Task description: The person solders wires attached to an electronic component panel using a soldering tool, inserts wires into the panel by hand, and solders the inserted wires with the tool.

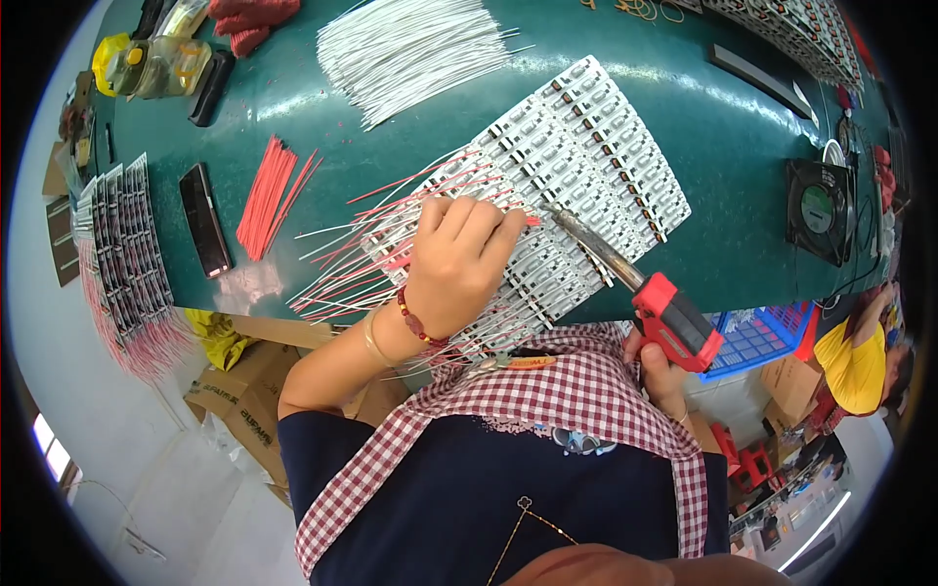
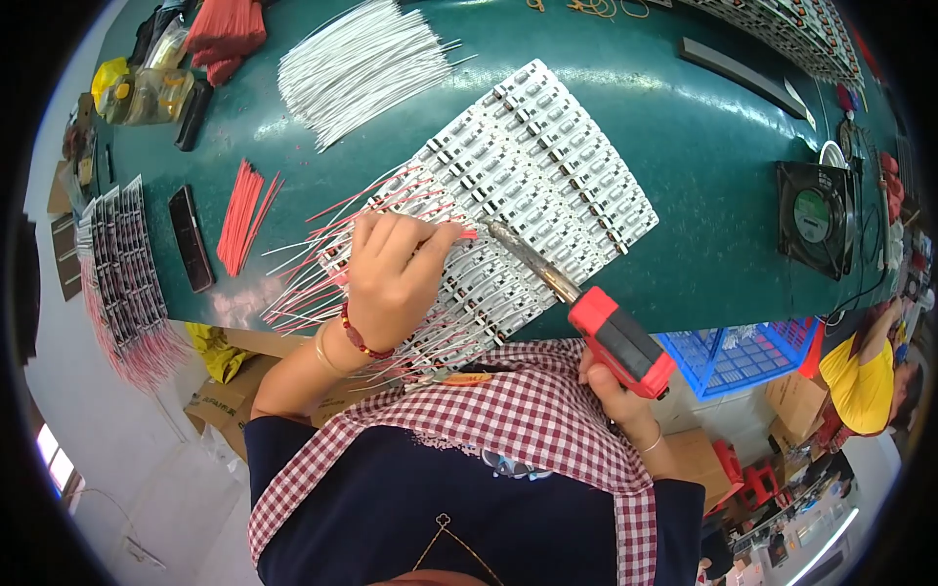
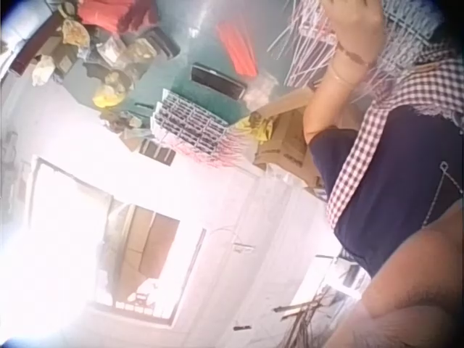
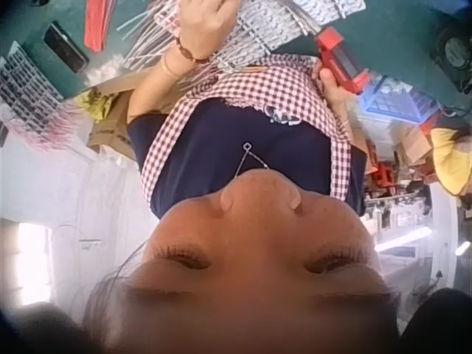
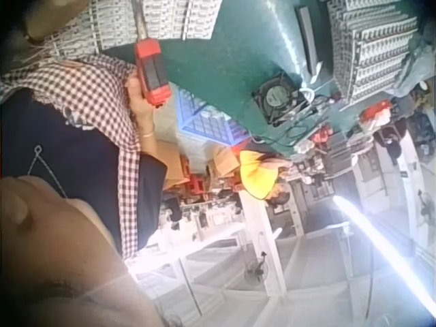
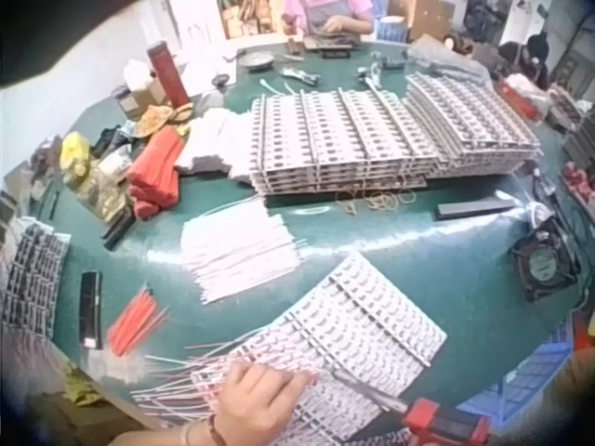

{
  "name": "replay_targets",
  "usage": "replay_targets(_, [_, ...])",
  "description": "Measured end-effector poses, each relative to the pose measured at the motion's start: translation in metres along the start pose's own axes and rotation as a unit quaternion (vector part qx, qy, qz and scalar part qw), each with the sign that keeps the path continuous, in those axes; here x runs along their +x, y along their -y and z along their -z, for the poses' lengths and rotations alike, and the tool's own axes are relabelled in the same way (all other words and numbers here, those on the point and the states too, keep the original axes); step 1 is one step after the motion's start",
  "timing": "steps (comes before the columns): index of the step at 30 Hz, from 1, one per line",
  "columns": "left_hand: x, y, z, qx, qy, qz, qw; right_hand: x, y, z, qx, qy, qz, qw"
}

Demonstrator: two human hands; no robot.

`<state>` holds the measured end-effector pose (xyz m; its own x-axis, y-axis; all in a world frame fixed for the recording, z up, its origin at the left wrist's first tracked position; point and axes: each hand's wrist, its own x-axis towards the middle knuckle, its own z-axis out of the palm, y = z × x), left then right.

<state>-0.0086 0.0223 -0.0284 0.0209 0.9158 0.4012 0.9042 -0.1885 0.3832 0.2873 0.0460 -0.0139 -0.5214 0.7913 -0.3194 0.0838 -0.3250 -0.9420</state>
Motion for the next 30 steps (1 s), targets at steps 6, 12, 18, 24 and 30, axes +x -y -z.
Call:
replay_targets(6, [-0.001,-0.004,-0.003,0.010,0.036,0.022,0.999,-0.004,-0.006,0.003,-0.041,0.005,-0.043,0.998])
replay_targets(12, [0.000,-0.006,-0.002,0.011,0.041,0.017,0.999,-0.003,-0.007,0.004,-0.042,0.001,-0.035,0.998])
replay_targets(18, [0.003,-0.008,-0.001,0.013,0.044,0.019,0.999,-0.004,-0.023,0.014,-0.133,0.009,-0.012,0.991])
replay_targets(24, [0.003,-0.010,-0.002,0.018,0.052,0.022,0.998,-0.005,-0.010,0.005,-0.033,-0.011,-0.021,0.999])
replay_targets(30, [0.005,-0.010,-0.003,0.015,0.051,0.025,0.998,-0.007,-0.015,0.011,-0.053,0.002,-0.030,0.998])
